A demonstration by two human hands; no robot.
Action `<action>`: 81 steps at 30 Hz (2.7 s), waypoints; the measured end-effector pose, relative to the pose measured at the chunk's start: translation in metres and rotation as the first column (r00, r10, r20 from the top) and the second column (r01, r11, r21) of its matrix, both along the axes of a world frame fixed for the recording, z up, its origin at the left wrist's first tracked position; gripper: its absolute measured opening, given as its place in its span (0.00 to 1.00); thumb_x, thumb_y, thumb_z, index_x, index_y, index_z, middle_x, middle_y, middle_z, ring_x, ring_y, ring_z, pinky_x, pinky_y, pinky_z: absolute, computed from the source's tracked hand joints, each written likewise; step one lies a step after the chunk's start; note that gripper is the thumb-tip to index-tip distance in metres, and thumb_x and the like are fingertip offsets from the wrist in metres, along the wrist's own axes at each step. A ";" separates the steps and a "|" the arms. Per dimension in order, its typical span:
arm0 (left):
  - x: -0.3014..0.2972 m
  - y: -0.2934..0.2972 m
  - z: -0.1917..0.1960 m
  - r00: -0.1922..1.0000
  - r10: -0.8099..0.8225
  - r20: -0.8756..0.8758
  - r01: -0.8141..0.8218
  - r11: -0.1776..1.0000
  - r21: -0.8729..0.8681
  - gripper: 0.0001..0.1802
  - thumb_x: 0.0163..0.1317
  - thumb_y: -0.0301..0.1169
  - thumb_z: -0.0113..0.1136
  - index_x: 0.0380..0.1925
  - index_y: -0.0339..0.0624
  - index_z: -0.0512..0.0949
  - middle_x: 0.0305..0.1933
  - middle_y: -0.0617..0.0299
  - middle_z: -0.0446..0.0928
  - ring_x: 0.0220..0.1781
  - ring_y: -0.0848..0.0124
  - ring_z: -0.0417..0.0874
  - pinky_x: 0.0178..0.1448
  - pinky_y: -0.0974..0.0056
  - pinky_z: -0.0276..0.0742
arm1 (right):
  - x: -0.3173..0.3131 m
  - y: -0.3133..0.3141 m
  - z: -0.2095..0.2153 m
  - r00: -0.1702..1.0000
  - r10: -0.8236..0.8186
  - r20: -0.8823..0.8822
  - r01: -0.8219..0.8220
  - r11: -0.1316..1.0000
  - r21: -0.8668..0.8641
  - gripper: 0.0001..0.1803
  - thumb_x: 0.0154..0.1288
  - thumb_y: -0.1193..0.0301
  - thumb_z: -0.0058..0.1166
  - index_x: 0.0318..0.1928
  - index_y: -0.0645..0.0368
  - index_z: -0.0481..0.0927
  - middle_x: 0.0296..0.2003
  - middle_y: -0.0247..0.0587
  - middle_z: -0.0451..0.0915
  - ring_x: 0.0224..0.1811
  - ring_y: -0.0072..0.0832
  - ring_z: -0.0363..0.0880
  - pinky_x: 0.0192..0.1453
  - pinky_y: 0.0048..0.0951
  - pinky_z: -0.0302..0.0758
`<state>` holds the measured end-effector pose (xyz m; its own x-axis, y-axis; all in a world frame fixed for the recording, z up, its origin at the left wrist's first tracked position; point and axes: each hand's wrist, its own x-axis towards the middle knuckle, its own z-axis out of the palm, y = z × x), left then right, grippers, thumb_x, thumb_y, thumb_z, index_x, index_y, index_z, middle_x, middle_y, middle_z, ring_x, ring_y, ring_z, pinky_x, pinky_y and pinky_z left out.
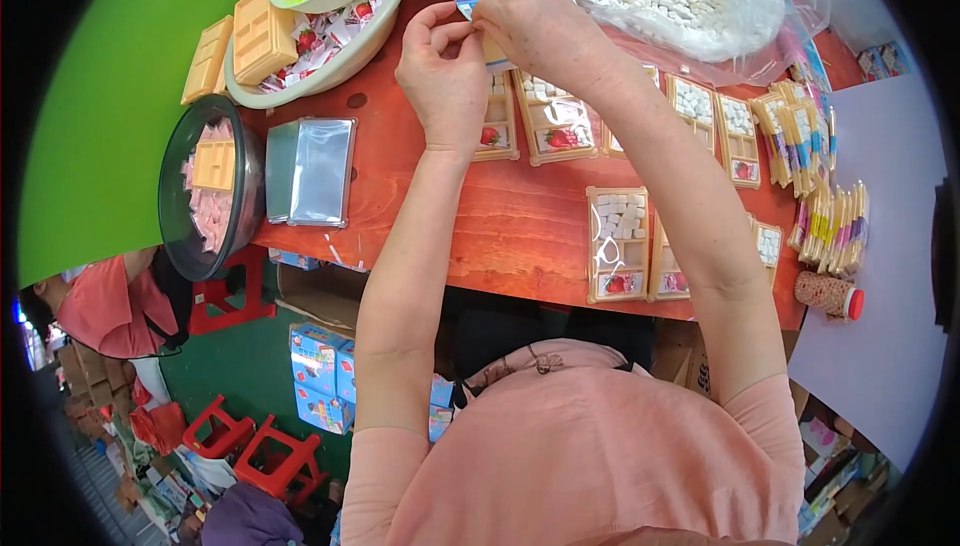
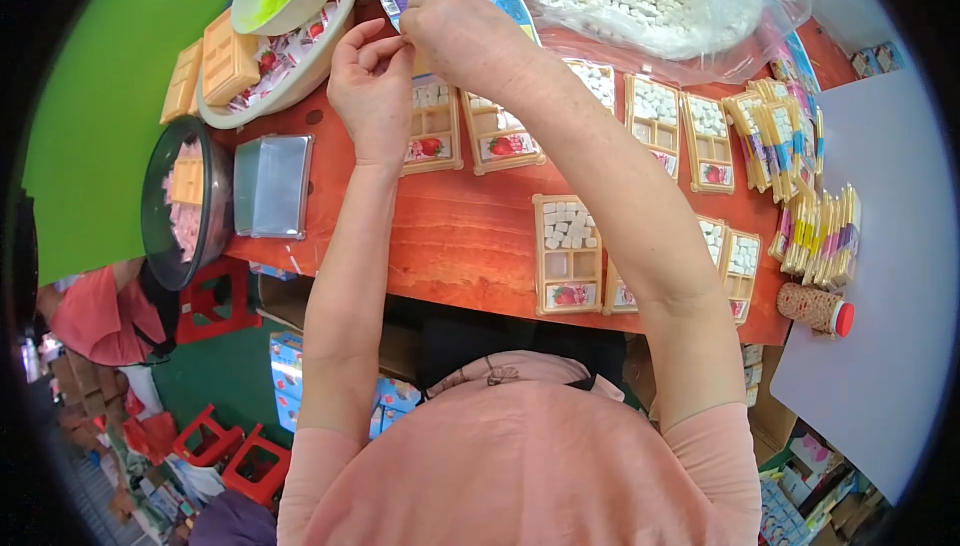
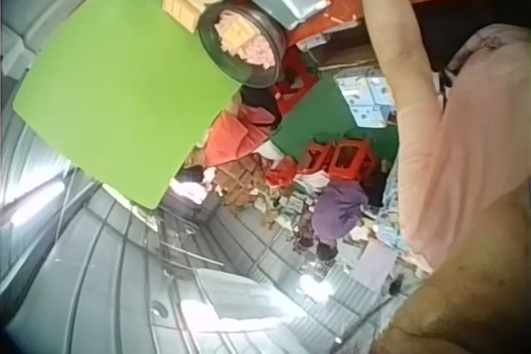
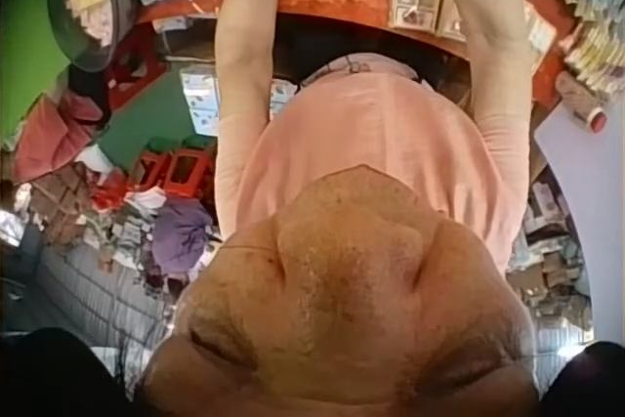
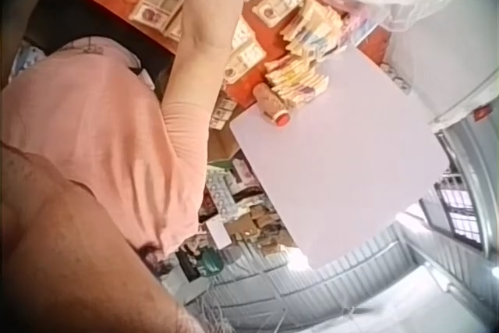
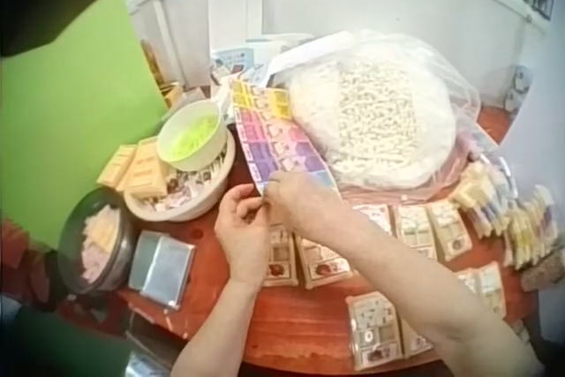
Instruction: Applying labels to toy trays and inserting them into plastic sleeves at a factory workbench.
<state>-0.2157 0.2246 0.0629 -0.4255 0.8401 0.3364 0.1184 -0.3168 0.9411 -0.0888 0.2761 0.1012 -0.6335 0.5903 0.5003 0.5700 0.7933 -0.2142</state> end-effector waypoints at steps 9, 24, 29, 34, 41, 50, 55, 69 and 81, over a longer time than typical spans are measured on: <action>0.002 0.004 -0.004 0.951 -0.036 0.308 0.043 0.999 -0.016 0.15 0.60 0.18 0.65 0.46 0.33 0.74 0.37 0.60 0.86 0.38 0.78 0.82 0.43 0.73 0.78 | -0.006 0.006 -0.020 0.973 0.052 -0.224 -0.024 0.992 0.125 0.05 0.57 0.75 0.60 0.32 0.64 0.78 0.29 0.45 0.77 0.31 0.46 0.79 0.37 0.41 0.78; -0.022 0.032 -0.035 0.880 0.215 0.423 -0.101 0.956 -0.275 0.15 0.56 0.16 0.67 0.41 0.36 0.73 0.37 0.58 0.81 0.32 0.75 0.80 0.34 0.70 0.77 | 0.206 0.050 0.009 -0.252 -0.361 -0.898 0.035 0.924 -0.381 0.06 0.69 0.78 0.54 0.43 0.67 0.81 0.41 0.47 0.85 0.40 0.36 0.86 0.50 0.40 0.85; -0.017 -0.012 -0.026 0.944 0.328 0.011 -0.322 0.932 -0.165 0.15 0.59 0.27 0.69 0.42 0.31 0.76 0.42 0.58 0.78 0.39 0.74 0.78 0.45 0.67 0.77 | 0.180 -0.064 0.029 0.179 -0.284 -0.942 0.248 0.939 -0.237 0.08 0.72 0.75 0.56 0.47 0.66 0.81 0.41 0.41 0.85 0.39 0.29 0.85 0.49 0.28 0.82; 0.069 -0.145 0.058 0.828 -0.263 0.495 0.332 0.941 -0.056 0.15 0.72 0.34 0.60 0.49 0.33 0.79 0.46 0.62 0.80 0.42 0.77 0.78 0.46 0.69 0.76 | 0.090 -0.164 0.017 0.847 -0.187 -0.498 0.394 0.849 0.352 0.18 0.50 0.80 0.69 0.43 0.59 0.81 0.43 0.39 0.82 0.46 0.39 0.81 0.52 0.37 0.76; 0.031 -0.206 0.023 0.787 -0.227 0.574 0.371 0.917 -0.147 0.11 0.76 0.33 0.53 0.44 0.34 0.78 0.41 0.58 0.84 0.38 0.67 0.87 0.37 0.69 0.80 | 0.062 -0.266 -0.039 0.913 -0.157 -0.376 0.214 0.970 0.117 0.20 0.55 0.75 0.64 0.51 0.57 0.80 0.52 0.45 0.78 0.57 0.43 0.76 0.62 0.45 0.69; -0.019 -0.255 0.013 0.807 -0.118 0.579 0.306 0.922 -0.238 0.07 0.72 0.31 0.59 0.41 0.38 0.78 0.37 0.59 0.84 0.31 0.69 0.84 0.33 0.69 0.76 | 0.070 -0.291 -0.094 0.831 -0.556 -0.017 0.551 0.828 -0.104 0.24 0.65 0.70 0.59 0.59 0.67 0.74 0.61 0.58 0.70 0.66 0.52 0.67 0.66 0.51 0.67; -0.016 -0.271 0.011 0.732 -0.147 0.666 0.359 0.913 -0.193 0.04 0.69 0.24 0.63 0.42 0.40 0.79 0.36 0.62 0.83 0.30 0.73 0.81 0.33 0.69 0.73 | 0.052 -0.291 -0.090 0.895 -0.445 -0.026 0.438 0.888 -0.136 0.22 0.66 0.72 0.56 0.59 0.64 0.75 0.61 0.55 0.71 0.65 0.52 0.68 0.65 0.49 0.68; 0.005 -0.275 0.008 0.746 -0.092 0.659 0.442 0.809 -0.387 0.10 0.68 0.30 0.65 0.42 0.35 0.81 0.32 0.62 0.81 0.30 0.73 0.83 0.26 0.73 0.71 | 0.101 -0.292 -0.046 0.560 -0.565 -0.606 -0.182 0.630 -0.755 0.24 0.72 0.71 0.58 0.65 0.54 0.70 0.44 0.33 0.80 0.50 0.18 0.78 0.53 0.22 0.75; 0.025 -0.241 -0.024 0.927 -0.057 0.371 0.252 0.827 -0.503 0.09 0.66 0.27 0.66 0.39 0.30 0.84 0.17 0.66 0.74 0.15 0.82 0.68 0.18 0.75 0.60 | 0.105 -0.271 -0.063 0.787 -0.561 -0.257 0.367 0.760 -0.537 0.13 0.72 0.67 0.57 0.55 0.52 0.78 0.38 0.42 0.84 0.38 0.29 0.83 0.45 0.30 0.78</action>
